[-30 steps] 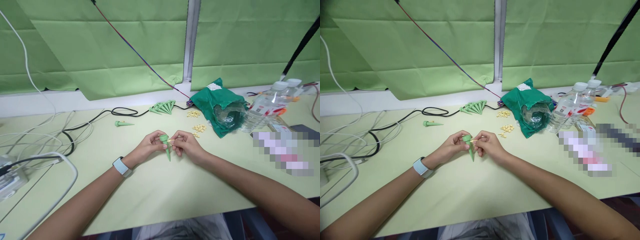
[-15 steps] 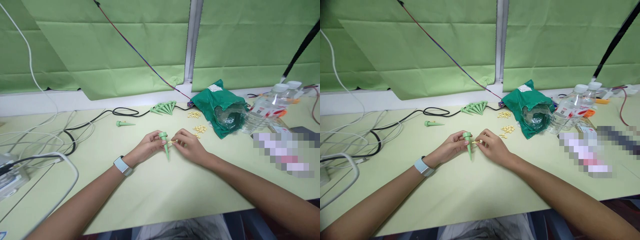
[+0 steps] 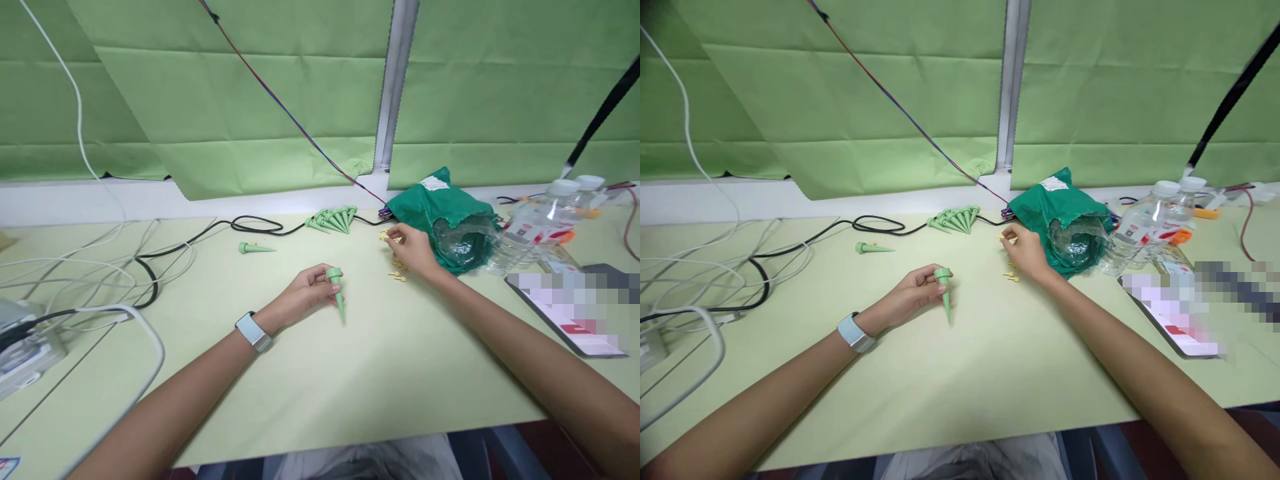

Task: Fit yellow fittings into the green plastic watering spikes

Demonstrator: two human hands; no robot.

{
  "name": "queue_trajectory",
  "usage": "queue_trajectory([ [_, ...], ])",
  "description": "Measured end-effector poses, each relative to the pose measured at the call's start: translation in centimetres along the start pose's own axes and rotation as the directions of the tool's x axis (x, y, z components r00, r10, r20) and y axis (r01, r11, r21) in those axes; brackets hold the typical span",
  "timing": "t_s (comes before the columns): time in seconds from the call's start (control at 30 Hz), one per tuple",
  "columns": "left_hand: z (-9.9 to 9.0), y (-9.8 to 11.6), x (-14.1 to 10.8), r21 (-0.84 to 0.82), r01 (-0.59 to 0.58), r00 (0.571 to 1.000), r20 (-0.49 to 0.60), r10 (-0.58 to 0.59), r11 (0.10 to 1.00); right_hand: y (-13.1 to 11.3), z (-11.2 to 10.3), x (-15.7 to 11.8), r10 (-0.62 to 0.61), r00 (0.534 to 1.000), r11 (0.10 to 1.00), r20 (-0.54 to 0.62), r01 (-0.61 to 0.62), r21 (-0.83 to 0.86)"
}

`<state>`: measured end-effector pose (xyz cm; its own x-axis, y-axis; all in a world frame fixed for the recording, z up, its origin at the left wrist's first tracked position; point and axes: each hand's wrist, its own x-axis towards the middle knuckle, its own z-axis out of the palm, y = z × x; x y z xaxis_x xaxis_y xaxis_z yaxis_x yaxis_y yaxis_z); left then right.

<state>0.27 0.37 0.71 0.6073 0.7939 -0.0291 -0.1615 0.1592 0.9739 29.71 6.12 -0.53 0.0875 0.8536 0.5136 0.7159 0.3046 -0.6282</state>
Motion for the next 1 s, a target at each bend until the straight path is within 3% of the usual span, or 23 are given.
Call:
queue_trajectory([
  [0.1, 0.0, -0.1, 0.0, -0.001, -0.005, 1.0, 0.004, 0.005, 1.0, 2.5, -0.3, 2.5, 0.005, 1.0, 0.983, -0.013, -0.007, -0.181],
  [0.23, -0.2, -0.3, 0.0, 0.012, -0.002, 1.0, 0.023, 0.002, 1.0, 4.3, 0.0, 3.9, 0.028, 1.0, 0.949, 0.0, -0.027, -0.315],
  [0.6, -0.3, -0.4, 0.1, 0.007, -0.001, 1.0, 0.0, 0.001, 1.0, 5.0, 1.4, 3.7, 0.108, 0.994, 0.909, 0.001, -0.098, -0.406],
  [0.8, -0.3, -0.4, 0.0, 0.008, -0.006, 1.0, 0.012, 0.006, 1.0, 3.6, 1.3, 3.0, 0.097, 0.995, 0.922, -0.002, -0.091, -0.376],
  [1.0, 0.0, -0.2, 0.0, -0.065, -0.012, 1.0, -0.028, 0.01, 0.998, -1.8, 1.2, 0.5, -0.075, 0.987, 0.98, 0.142, 0.099, -0.175],
])
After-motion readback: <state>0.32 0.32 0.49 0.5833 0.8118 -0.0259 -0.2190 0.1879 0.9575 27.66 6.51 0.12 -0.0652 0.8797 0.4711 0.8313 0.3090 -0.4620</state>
